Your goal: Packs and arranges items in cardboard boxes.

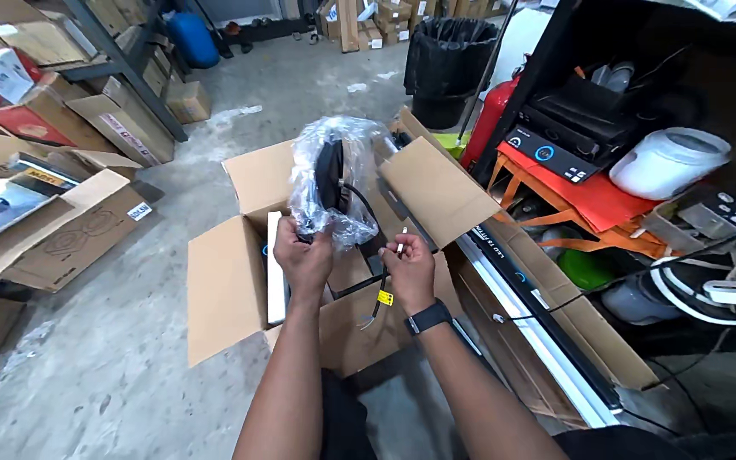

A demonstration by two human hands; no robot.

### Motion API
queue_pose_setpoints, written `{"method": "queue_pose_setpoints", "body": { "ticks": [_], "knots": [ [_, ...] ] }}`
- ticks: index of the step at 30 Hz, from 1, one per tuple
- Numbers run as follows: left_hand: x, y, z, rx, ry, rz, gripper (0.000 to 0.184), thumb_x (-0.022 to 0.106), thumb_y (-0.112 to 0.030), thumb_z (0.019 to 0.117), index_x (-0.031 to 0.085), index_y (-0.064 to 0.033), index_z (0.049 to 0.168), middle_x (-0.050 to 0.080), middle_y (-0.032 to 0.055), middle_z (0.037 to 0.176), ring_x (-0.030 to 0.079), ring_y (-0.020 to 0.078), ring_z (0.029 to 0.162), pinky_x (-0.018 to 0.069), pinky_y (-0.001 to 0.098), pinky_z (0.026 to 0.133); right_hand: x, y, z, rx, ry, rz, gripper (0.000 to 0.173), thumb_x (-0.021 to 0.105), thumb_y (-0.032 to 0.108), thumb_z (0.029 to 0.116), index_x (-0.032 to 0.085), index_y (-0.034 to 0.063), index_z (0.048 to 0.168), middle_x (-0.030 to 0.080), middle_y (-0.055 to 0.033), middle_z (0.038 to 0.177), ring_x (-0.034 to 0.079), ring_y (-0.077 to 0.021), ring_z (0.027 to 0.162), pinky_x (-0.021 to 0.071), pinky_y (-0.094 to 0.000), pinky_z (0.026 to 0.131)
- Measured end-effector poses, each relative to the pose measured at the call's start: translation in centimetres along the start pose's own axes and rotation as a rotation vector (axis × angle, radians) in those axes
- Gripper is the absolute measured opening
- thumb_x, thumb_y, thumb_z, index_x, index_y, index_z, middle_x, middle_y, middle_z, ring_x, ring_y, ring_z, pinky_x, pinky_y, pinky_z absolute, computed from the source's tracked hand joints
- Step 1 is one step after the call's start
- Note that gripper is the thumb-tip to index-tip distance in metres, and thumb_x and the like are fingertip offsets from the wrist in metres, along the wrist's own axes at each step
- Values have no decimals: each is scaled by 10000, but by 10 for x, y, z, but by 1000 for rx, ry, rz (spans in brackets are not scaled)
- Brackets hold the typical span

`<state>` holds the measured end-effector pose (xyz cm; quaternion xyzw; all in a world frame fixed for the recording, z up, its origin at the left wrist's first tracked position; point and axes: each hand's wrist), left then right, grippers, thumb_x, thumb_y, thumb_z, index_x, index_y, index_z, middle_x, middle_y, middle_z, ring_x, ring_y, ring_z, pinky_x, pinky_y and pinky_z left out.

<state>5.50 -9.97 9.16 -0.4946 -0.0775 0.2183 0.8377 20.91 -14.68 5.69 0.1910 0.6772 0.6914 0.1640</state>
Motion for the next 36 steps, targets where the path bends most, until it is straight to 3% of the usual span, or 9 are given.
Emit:
{"method": "queue_pose_setpoints", "body": {
  "ticks": [8, 11, 16, 20, 26, 31, 36],
  "knots": [
    [-37, 12, 19, -63, -129, -258, 281, 790, -50, 837, 586, -53, 1031, 695, 40, 843, 704, 138, 747, 625, 349, 701, 32, 20, 1, -171, 94, -97, 369, 756, 6, 864, 610, 24, 1202, 696, -102, 1025, 697, -173, 830, 614, -355, 743],
    [-46, 18, 24, -110, -142, -324, 305, 781, -26, 841, 594, -28, 1082, 705, 67, 885, 714, 165, 780, 634, 371, 723, 35, 17, -4, -320, 89, -144, 325, 745, 47, 886, 623, 26, 1186, 707, -87, 1015, 700, -148, 824, 613, -321, 740],
    [-62, 28, 32, -166, -215, -363, 265, 753, -20, 821, 611, -27, 1044, 703, 79, 869, 710, 177, 768, 626, 378, 701, 48, 21, -17, -605, 163, -298, 296, 729, 58, 893, 652, 6, 1174, 689, -120, 1080, 699, -167, 851, 618, -337, 750],
    [-74, 37, 36, -207, -255, -380, 276, 725, -11, 804, 624, -15, 1061, 706, 94, 868, 711, 194, 760, 625, 393, 692, 62, 11, -23, -865, 253, -410, 200, 716, 83, 902, 711, 6, 1086, 713, -139, 1035, 719, -213, 903, 631, -370, 778],
    [-84, 43, 36, -250, -277, -388, 266, 694, 32, 773, 618, -10, 1024, 696, 100, 854, 700, 194, 745, 616, 393, 680, 83, -2, -42, -1086, 354, -472, 137, 666, 92, 938, 744, 32, 1033, 735, -140, 992, 732, -222, 893, 623, -330, 775],
    [-82, 42, 35, -231, -264, -403, 233, 690, 39, 753, 611, -24, 964, 680, 81, 795, 683, 181, 692, 606, 373, 643, 81, -1, -44, -975, 298, -411, 145, 678, 72, 907, 738, 27, 1031, 720, -142, 1016, 718, -207, 883, 623, -324, 746],
    [-77, 38, 32, -207, -238, -417, 248, 701, 37, 746, 609, -32, 965, 681, 76, 798, 685, 175, 695, 607, 367, 633, 61, 6, -25, -484, 205, -314, 205, 656, 47, 919, 683, -2, 1116, 700, -129, 1059, 697, -180, 842, 611, -355, 759]
  ]
}}
Point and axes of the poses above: each hand's wrist, its own z-axis towards the middle knuckle, its own x-axis out of the palm, y = z × x
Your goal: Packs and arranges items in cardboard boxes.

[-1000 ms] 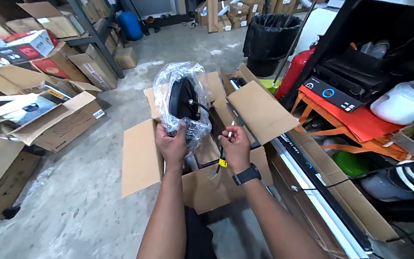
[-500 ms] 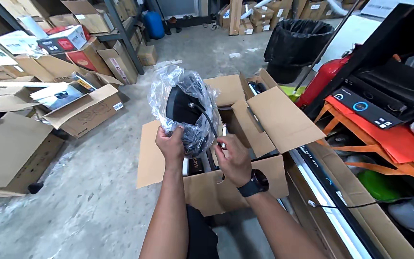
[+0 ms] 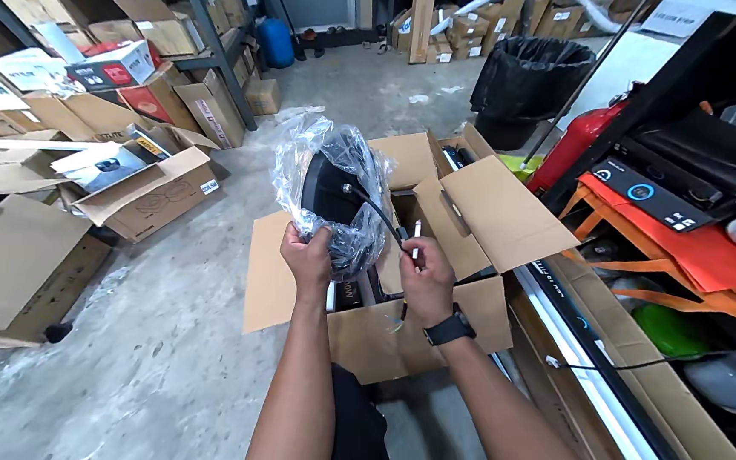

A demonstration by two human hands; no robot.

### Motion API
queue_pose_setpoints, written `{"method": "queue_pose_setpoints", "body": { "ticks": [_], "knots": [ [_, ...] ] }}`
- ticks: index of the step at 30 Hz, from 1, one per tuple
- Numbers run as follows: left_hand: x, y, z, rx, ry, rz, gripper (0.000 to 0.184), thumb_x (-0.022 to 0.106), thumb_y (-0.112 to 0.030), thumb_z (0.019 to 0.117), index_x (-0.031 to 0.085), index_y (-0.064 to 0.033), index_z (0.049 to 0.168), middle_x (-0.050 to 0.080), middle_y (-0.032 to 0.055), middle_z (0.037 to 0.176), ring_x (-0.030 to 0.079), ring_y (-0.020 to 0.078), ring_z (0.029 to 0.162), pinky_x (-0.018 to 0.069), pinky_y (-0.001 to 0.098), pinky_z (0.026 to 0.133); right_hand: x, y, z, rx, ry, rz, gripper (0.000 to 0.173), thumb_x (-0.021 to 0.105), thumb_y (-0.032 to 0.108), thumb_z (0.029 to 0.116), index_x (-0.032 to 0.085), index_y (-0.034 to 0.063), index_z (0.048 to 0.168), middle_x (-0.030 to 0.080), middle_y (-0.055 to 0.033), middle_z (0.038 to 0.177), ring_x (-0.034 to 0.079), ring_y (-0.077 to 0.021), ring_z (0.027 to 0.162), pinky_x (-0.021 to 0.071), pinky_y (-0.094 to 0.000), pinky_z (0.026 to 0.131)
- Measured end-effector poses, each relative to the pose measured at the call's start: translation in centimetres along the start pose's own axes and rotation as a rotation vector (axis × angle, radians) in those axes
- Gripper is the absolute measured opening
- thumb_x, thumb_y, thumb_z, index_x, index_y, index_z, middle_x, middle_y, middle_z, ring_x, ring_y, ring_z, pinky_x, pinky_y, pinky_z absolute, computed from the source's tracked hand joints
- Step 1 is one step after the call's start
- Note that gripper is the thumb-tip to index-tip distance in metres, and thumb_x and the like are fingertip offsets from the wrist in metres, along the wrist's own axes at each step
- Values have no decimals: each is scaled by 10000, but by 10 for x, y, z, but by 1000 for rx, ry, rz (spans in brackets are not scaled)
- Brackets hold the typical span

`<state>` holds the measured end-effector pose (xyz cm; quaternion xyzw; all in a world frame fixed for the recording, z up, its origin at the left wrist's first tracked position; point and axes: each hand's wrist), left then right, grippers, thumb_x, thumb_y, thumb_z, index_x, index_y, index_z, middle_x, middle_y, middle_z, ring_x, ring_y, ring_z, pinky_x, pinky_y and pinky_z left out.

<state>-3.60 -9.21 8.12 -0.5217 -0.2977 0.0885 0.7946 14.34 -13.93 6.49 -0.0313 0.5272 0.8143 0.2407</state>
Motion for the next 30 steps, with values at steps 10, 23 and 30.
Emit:
{"method": "queue_pose_setpoints", "body": {
  "ticks": [10, 23, 30],
  "knots": [
    [32, -6, -33, 119, 282, 259, 265, 756, -72, 778, 608, -86, 997, 678, 4, 803, 672, 101, 701, 594, 311, 644, -4, -29, -11, 386, 52, 142, 233, 630, -16, 904, 635, -29, 1137, 683, -132, 1023, 675, -179, 767, 596, -351, 699],
    [99, 19, -103, 297, 719, 694, 147, 762, -141, 763, 649, -92, 843, 637, 71, 1275, 642, 249, 1126, 578, 509, 834, -45, -39, -84, 532, -188, 51, 431, 733, -9, 814, 589, -25, 1220, 675, -144, 1090, 692, -169, 810, 614, -345, 734],
    [118, 41, -128, 418, 810, 808, 139, 719, -163, 774, 664, -81, 871, 643, 101, 1241, 636, 300, 1102, 557, 516, 832, -48, -59, -118, 622, -418, 271, 362, 652, -60, 865, 566, -75, 1217, 677, -159, 1057, 682, -158, 880, 593, -305, 768]
  ]
}}
Point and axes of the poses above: each hand's wrist, its own z-axis towards the middle knuckle, its own x-axis out of the palm, y = z × x
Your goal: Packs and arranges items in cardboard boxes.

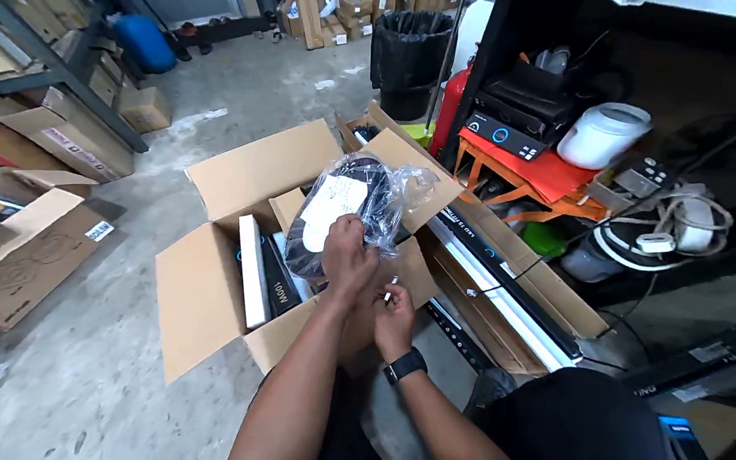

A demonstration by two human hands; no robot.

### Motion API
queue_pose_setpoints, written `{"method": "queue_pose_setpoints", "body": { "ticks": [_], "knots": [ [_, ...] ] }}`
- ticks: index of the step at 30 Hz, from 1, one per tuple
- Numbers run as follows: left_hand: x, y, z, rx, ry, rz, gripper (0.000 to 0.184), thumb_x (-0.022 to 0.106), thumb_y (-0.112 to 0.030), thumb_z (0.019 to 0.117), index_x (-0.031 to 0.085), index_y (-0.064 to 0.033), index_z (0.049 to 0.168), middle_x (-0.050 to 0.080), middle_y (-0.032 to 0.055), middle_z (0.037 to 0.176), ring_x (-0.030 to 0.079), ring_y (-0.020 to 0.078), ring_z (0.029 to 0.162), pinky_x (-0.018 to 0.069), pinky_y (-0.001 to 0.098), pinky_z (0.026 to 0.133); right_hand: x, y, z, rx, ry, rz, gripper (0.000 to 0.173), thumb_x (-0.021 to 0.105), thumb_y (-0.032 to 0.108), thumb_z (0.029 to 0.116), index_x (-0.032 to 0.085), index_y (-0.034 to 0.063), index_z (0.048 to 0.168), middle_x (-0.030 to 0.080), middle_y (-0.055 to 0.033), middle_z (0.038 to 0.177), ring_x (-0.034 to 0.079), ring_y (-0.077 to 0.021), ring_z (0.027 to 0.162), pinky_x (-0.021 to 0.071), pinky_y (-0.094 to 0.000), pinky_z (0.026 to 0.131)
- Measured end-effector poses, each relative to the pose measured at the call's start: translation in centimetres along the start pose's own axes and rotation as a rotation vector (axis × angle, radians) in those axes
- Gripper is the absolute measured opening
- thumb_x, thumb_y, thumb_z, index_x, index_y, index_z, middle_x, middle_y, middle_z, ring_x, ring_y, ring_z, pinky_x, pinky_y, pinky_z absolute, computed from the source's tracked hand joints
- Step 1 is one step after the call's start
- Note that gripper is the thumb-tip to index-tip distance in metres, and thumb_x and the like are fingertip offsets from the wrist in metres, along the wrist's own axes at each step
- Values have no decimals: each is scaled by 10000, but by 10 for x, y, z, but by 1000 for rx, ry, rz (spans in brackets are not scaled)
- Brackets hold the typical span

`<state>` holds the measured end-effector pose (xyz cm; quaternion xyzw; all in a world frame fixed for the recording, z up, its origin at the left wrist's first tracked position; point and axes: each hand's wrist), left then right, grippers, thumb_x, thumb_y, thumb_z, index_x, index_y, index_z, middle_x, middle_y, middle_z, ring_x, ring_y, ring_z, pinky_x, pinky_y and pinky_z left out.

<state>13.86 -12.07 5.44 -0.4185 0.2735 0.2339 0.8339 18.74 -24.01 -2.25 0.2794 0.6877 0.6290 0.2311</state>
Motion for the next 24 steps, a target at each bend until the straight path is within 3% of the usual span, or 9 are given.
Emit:
{"method": "queue_pose_setpoints", "body": {
  "ticks": [5, 9, 13, 17, 21, 23, 24],
  "knots": [
    [25, -3, -6, 68, 55, 82, 176, 722, -177, 785, 673, -70, 916, 639, 143, 1196, 621, 343, 1103, 532, 539, 860, -55, 22, 16, -73, -71, -1, 508, 634, 1, 915, 475, -100, 1386, 596, -219, 1312, 665, -180, 1031, 578, -308, 854],
    [51, -10, -13, 83, 202, 141, 242, 733, -174, 807, 702, -58, 1016, 630, 182, 1244, 587, 384, 1183, 479, 592, 953, -101, 55, 39, -198, -42, -58, 515, 648, 35, 918, 480, -79, 1392, 623, -197, 1273, 692, -177, 958, 603, -333, 814],
    [72, -5, -18, 110, 204, 213, 207, 742, -170, 814, 709, -91, 1003, 642, 165, 1220, 581, 382, 1190, 476, 582, 950, -140, 87, 61, -170, 123, -289, 520, 686, 93, 934, 509, 19, 1417, 615, -137, 1279, 680, -148, 874, 597, -334, 769],
    [74, 1, -21, 128, 330, 239, 246, 763, -221, 825, 716, -92, 1029, 641, 161, 1254, 561, 374, 1235, 415, 597, 1050, -174, 98, 93, -317, 304, -702, 486, 666, 189, 983, 545, 97, 1445, 609, -135, 1332, 689, -236, 967, 595, -460, 829],
    [31, -5, -25, 147, 368, 223, 607, 727, -514, 878, 625, -128, 1335, 508, 189, 1485, 435, 383, 1414, 274, 645, 1178, -212, 62, 120, -521, 270, -863, 511, 653, 199, 981, 537, 84, 1465, 611, -205, 1335, 698, -345, 1002, 583, -575, 826],
    [-15, -3, -28, 99, 249, 180, 602, 650, -461, 965, 565, -72, 1417, 468, 195, 1529, 431, 363, 1428, 289, 610, 1193, -218, 45, 127, -484, 225, -841, 516, 661, 187, 974, 538, 53, 1457, 602, -239, 1327, 694, -362, 987, 576, -577, 830],
    [-39, 4, -33, 12, 184, 154, 563, 615, -389, 1000, 537, -38, 1434, 487, 196, 1511, 470, 345, 1396, 351, 567, 1169, -217, 41, 128, -455, 207, -822, 515, 661, 189, 976, 537, 52, 1457, 595, -239, 1338, 694, -356, 984, 577, -570, 834]
  ]
}}
Point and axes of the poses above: each hand's wrist, its own z-axis towards the middle knuckle, its own x-axis out of the palm, y = z × x
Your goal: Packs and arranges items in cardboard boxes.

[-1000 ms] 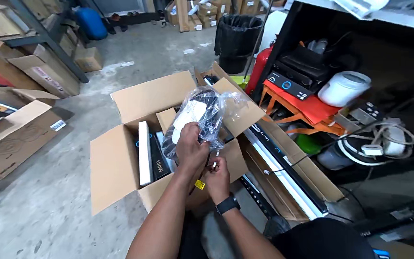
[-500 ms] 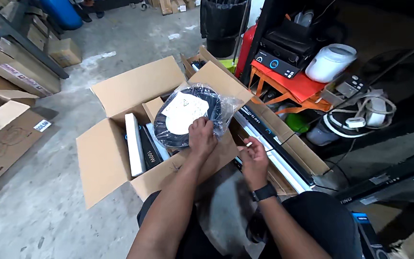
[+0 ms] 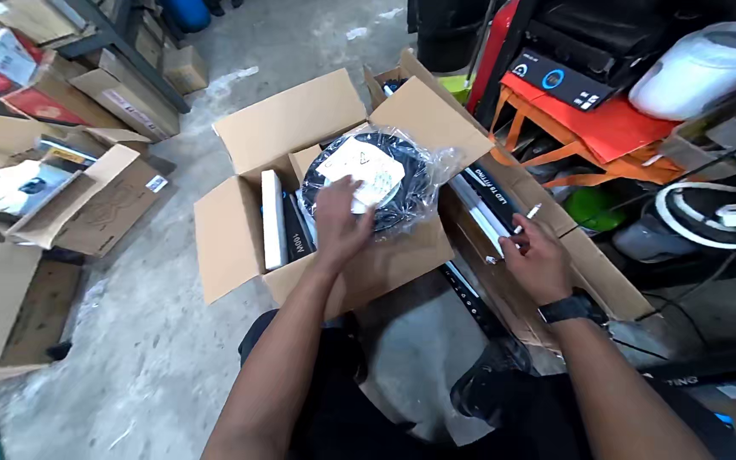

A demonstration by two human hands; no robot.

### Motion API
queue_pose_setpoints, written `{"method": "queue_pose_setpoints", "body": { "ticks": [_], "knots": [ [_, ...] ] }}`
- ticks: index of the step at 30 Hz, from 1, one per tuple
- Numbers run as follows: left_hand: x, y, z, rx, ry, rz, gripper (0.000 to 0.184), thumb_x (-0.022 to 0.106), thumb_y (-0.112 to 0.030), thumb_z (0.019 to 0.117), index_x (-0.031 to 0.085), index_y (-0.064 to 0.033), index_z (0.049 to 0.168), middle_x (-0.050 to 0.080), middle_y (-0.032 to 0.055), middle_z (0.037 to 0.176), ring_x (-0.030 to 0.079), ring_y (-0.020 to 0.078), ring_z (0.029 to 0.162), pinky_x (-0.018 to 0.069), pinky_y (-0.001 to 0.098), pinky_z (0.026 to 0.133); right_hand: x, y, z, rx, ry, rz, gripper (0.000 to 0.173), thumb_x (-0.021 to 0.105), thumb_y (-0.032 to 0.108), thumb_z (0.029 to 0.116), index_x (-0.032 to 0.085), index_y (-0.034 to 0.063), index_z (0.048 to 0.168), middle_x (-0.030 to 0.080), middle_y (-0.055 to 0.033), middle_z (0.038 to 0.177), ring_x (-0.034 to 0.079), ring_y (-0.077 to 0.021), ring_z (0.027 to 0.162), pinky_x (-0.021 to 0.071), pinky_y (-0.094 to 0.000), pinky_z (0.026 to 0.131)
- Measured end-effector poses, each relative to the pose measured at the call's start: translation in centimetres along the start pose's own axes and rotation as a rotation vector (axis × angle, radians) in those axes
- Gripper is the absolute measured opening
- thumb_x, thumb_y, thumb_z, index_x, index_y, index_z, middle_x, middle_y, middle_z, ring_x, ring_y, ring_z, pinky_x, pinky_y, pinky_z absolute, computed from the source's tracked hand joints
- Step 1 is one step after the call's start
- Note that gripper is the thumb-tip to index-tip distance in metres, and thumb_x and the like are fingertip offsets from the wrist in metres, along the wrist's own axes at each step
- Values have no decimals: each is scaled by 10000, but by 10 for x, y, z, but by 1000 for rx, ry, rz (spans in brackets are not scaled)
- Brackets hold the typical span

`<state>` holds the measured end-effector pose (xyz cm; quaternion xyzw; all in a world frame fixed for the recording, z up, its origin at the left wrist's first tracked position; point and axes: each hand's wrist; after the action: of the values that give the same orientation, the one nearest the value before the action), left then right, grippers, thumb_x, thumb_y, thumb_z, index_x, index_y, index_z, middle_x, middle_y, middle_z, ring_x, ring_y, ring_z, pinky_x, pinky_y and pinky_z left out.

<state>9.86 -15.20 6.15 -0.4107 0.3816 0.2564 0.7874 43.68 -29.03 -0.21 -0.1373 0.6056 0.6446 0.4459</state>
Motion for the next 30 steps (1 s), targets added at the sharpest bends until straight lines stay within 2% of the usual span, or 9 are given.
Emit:
{"method": "queue_pose_setpoints", "body": {
  "ticks": [2, 5, 7, 10, 15, 20, 23, 26, 30],
  "knots": [
    [-36, 28, -19, -301, -23, -13, 444, 520, -323, 1056, 551, -37, 1394, 596, 183, 1363, 587, 328, 1249, 478, 563, 1052, 5, -2, 0, 35, 17, 11, 517, 659, 200, 981, 535, 77, 1467, 583, -220, 1365, 694, -351, 993, 579, -567, 839],
    [-51, 72, -44, -726, 230, 34, 332, 521, -306, 1011, 711, -45, 1092, 711, 209, 994, 687, 394, 930, 517, 679, 810, 7, 1, 0, 20, 95, -13, 525, 668, 211, 982, 537, 96, 1477, 567, -215, 1401, 690, -366, 1019, 571, -583, 842],
    [-33, 85, -57, -902, 452, -76, 456, 460, -417, 1046, 711, -42, 1116, 728, 159, 984, 700, 299, 858, 555, 555, 784, 5, 9, 1, -14, 90, 3, 517, 670, 219, 984, 543, 103, 1471, 574, -203, 1396, 690, -350, 1044, 575, -566, 854],
    [2, 81, -70, -1070, 391, -307, 633, 405, -587, 1050, 692, -26, 1113, 734, 110, 909, 689, 223, 713, 573, 427, 667, 4, 20, 1, -66, 75, 37, 516, 650, 253, 992, 541, 131, 1481, 589, -187, 1380, 692, -328, 1036, 582, -546, 847],
    [26, 73, -65, -980, 20, -515, 302, 591, -274, 1031, 708, 1, 1076, 733, 131, 900, 695, 230, 724, 584, 430, 674, 4, 37, 2, -171, -17, 60, 477, 633, 226, 980, 594, 72, 1430, 632, -209, 1326, 715, -323, 979, 601, -508, 816],
    [24, 23, -67, -721, -341, -659, 181, 686, -151, 980, 718, 17, 1038, 710, 104, 886, 664, 157, 735, 572, 332, 688, -7, 33, 3, -171, -116, 48, 462, 635, 225, 975, 612, 48, 1402, 636, -237, 1307, 705, -353, 994, 587, -534, 825],
    [23, -4, -68, -390, -378, -606, 181, 678, -79, 955, 712, 69, 1053, 726, 93, 894, 683, 84, 773, 589, 262, 754, -27, 28, 7, -102, -172, 45, 445, 632, 200, 984, 609, 5, 1383, 640, -266, 1259, 685, -391, 993, 558, -585, 847],
    [32, -15, -60, -150, -349, -590, 183, 698, -92, 948, 723, 60, 1048, 734, 108, 966, 706, 112, 873, 601, 309, 847, -48, 13, 10, -50, -240, 52, 413, 606, 146, 1006, 584, 8, 1394, 621, -239, 1279, 683, -330, 992, 590, -501, 833],
    [44, -41, -49, -35, -254, -715, 164, 731, -123, 936, 751, -19, 1062, 741, 53, 1013, 710, 117, 921, 608, 324, 858, -58, -8, 14, 46, -248, 9, 421, 594, 134, 999, 581, 35, 1408, 621, -201, 1303, 677, -295, 1002, 584, -456, 824]
  ]
}}
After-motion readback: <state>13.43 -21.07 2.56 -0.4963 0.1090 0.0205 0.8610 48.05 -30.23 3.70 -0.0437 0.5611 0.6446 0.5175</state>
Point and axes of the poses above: each hand's wrist, its own z-axis towards the middle knuckle, its own x-axis out of the palm, y = z × x
